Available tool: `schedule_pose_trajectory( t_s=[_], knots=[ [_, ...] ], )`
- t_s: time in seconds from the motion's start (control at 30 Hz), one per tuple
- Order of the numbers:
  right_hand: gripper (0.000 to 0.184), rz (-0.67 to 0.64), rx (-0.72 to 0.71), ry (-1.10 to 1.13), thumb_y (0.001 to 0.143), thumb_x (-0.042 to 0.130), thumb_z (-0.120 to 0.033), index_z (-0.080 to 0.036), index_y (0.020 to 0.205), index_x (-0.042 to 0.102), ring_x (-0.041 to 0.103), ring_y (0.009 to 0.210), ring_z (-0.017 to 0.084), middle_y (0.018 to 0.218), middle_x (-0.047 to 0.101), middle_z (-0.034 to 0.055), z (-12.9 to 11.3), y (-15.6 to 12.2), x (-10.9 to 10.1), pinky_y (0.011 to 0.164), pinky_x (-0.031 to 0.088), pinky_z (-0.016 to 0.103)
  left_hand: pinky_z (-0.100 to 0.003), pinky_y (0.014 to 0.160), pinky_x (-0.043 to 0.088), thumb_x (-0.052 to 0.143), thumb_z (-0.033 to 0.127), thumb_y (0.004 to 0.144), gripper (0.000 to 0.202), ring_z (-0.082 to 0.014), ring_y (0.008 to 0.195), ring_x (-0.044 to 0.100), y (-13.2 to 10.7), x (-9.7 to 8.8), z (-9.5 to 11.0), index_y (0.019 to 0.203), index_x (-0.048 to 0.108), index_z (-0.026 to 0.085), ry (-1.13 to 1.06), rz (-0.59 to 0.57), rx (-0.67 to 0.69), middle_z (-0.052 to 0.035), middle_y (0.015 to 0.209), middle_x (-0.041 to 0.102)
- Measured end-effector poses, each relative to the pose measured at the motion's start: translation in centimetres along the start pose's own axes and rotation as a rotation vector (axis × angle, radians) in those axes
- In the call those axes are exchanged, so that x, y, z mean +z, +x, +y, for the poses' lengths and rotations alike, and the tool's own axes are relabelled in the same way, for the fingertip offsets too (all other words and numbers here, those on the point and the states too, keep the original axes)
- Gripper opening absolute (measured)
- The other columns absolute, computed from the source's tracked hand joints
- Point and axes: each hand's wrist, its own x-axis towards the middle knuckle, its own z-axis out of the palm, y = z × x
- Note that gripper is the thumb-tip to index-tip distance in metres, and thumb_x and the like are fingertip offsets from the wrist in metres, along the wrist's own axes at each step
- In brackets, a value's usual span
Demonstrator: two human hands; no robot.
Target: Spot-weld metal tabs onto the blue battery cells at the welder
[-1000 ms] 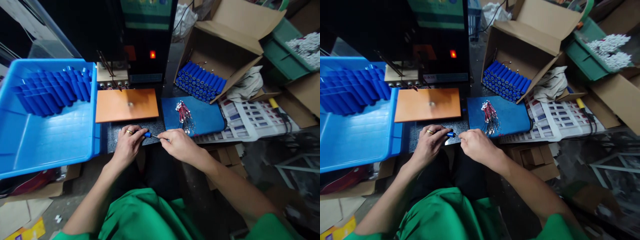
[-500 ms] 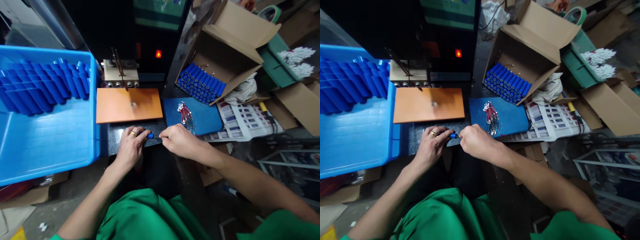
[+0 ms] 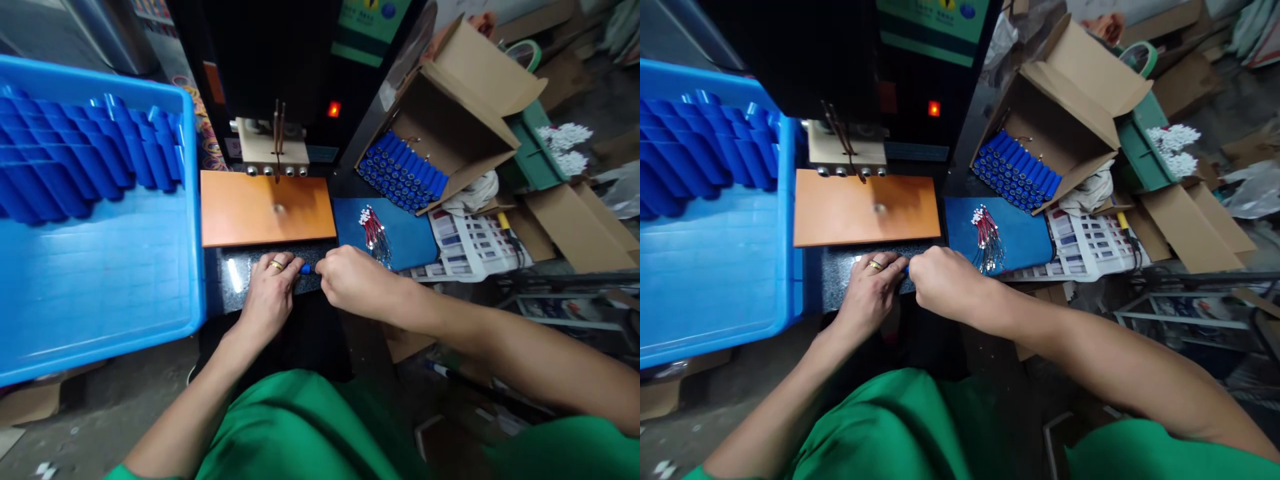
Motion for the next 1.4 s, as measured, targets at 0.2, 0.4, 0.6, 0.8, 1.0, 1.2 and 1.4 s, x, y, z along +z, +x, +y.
schedule_pose_trajectory(
  t_s=[0.2,0.4,0.6,0.8,1.0,1.2,1.4],
  knots=[
    [0.018,-0.040,0.024,-0.036,0.076,0.059,-0.006,-0.009,0.087,0.073,0.069,0.076,0.024,0.083,0.073,0.0162,-1.0,0.8,-1.3,0.068,0.051,0.030,-0.041,0.079,0.039,0.039,0.018,0.093,0.032,-0.0279,0.097,0.047,0.1,0.0,0.1,0.111,0.066,0.020,-0.012,0.030,-0.015,-0.0113,0.109,0.063],
    [0.020,-0.019,0.010,-0.027,0.077,0.065,-0.010,-0.010,0.096,0.072,0.070,0.083,0.025,0.087,0.073,0.0157,-2.0,1.4,-1.3,0.075,0.052,0.030,-0.042,0.079,0.040,0.041,0.013,0.089,0.030,-0.0282,0.094,0.047,0.2,0.3,0.1,0.101,0.068,0.019,0.024,0.077,-0.011,-0.0123,0.105,0.062],
    [0.019,0.009,0.018,-0.070,0.080,0.061,-0.010,-0.012,0.096,0.071,0.070,0.084,0.025,0.089,0.073,0.0156,-1.9,0.2,-0.3,0.075,0.051,0.029,-0.043,0.079,0.040,0.041,0.015,0.090,0.030,-0.0290,0.096,0.047,0.1,0.4,0.4,0.105,0.067,0.017,0.067,0.120,-0.036,-0.0136,0.108,0.060],
    [0.026,0.175,0.133,0.075,0.086,0.048,-0.009,-0.011,0.096,0.072,0.070,0.090,0.023,0.094,0.074,0.0142,1.6,-3.0,2.0,0.080,0.049,0.029,-0.041,0.083,0.041,0.042,0.023,0.094,0.028,-0.0265,0.096,0.049,0.0,-0.1,0.3,0.113,0.062,0.019,0.043,0.084,-0.019,-0.0123,0.109,0.059],
    [0.027,0.352,0.169,0.358,0.087,0.049,-0.010,-0.013,0.103,0.071,0.068,0.096,0.018,0.101,0.074,0.0093,2.9,-4.0,4.7,0.088,0.047,0.026,-0.041,0.087,0.040,0.044,0.024,0.094,0.025,-0.0259,0.103,0.051,0.3,-0.7,0.6,0.112,0.059,0.020,0.011,0.041,-0.024,-0.0103,0.113,0.061],
    [0.026,0.362,0.136,0.446,0.086,0.051,-0.009,-0.013,0.099,0.073,0.068,0.094,0.018,0.099,0.074,0.0096,3.1,-3.8,5.6,0.086,0.046,0.025,-0.042,0.091,0.039,0.047,0.024,0.093,0.022,-0.0253,0.106,0.052,0.7,-1.0,1.0,0.108,0.062,0.021,0.028,0.002,-0.016,-0.0079,0.113,0.064],
    [0.024,0.234,0.161,0.457,0.086,0.050,-0.011,-0.015,0.088,0.073,0.067,0.089,0.018,0.093,0.074,0.0099,3.3,-3.4,3.5,0.078,0.043,0.024,-0.041,0.092,0.040,0.048,0.027,0.092,0.022,-0.0248,0.105,0.053,1.0,-1.1,1.3,0.106,0.064,0.020,0.020,0.001,-0.035,-0.0081,0.109,0.064]
  ],
)
